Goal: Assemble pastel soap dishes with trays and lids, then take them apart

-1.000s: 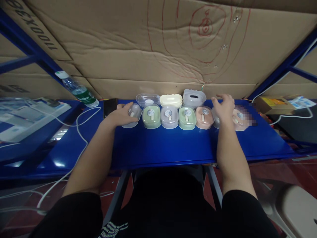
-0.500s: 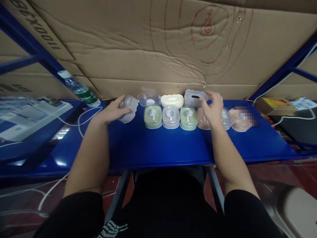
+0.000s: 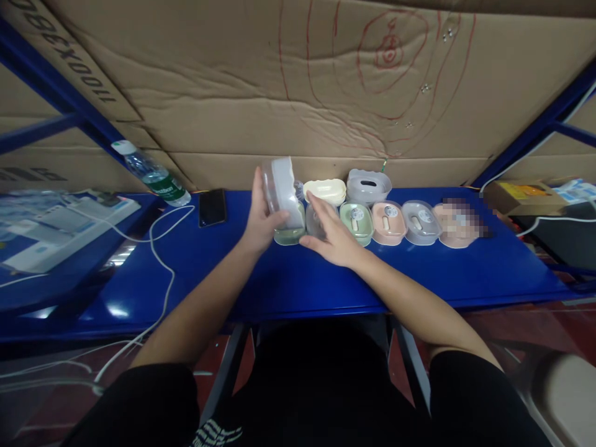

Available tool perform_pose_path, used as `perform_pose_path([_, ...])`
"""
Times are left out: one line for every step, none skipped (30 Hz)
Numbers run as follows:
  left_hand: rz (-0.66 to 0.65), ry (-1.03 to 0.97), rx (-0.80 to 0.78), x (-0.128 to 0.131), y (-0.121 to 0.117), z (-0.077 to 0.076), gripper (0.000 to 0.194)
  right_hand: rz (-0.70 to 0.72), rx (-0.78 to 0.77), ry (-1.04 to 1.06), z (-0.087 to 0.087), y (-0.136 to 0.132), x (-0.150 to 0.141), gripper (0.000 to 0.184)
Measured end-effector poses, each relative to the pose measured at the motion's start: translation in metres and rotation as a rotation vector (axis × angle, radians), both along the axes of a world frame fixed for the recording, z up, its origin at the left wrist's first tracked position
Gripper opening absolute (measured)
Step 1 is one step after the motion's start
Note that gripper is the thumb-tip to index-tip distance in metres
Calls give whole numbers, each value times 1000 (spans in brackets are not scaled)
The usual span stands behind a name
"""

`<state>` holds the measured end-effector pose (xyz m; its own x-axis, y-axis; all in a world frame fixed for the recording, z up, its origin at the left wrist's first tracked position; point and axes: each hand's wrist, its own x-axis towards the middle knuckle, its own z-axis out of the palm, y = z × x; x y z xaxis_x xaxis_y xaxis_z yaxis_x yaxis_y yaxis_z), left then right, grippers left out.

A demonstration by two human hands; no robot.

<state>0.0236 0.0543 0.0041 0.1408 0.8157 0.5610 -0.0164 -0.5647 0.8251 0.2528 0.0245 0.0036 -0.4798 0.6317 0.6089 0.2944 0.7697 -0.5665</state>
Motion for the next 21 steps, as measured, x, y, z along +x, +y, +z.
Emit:
perform_pose_path([-50,-41,12,10,-3,-5,144,43,-6,5,-2,1,-2,100])
perform_pose_path([-84,-72,22,19,-5,-10,147,74,-11,17,-4,1,-3,100])
perform_pose_path([-110,-96,31,25,-6,-15,149,89,-17,37,-4,1,-3,99])
perform_pose_path([-130,-114,38,29,-7,-19,150,86,-22,63,-5,1,-4,97])
perform_pose_path([-147,-126,42,32,-8,-22,151,69,-24,90,-5,1,-4,94])
perform_pose_path([-166,-136,43,33,-8,-25,150,45,-25,115,-4,1,-3,91])
perform_pose_path([-185,-146,41,34,-7,-27,149,19,-24,139,-3,0,-3,87])
perform_pose_path([-201,-160,32,33,-6,-28,145,-4,-23,158,-2,0,-2,83])
perform_pose_path([-210,-181,18,32,-4,-28,137,-23,-23,170,-1,-1,0,80])
perform_pose_path([-207,-206,-2,31,-2,-28,126,-35,-25,177,0,-1,1,77])
perform_pose_path([-191,-227,-20,29,0,-26,115,-44,-29,180,2,-1,3,76])
perform_pose_path([-164,-239,-34,27,3,-25,106,-52,-32,179,3,-1,5,75])
perform_pose_path([-129,-240,-43,24,5,-23,100,-58,-37,176,5,-1,7,75])
perform_pose_path([-92,-231,-45,22,6,-20,98,-62,-42,174,6,0,8,74])
perform_pose_path([-62,-210,-44,19,7,-17,101,-61,-48,177,7,1,10,74])
perform_pose_path([-44,-181,-43,16,7,-13,106,-55,-52,186,8,2,12,72])
perform_pose_path([-40,-143,-46,12,7,-9,113,-45,-55,202,8,4,13,70])
perform_pose_path([-48,-96,-51,9,7,-5,119,-33,-53,226,9,6,15,68])
perform_pose_path([-61,-43,-56,5,6,-1,122,-27,-46,256,9,8,17,65])
perform_pose_path([-67,13,-59,1,7,3,122,-33,-34,290,9,11,19,63])
perform_pose_path([-55,64,-58,-3,8,7,119,-56,-19,322,8,14,22,61])
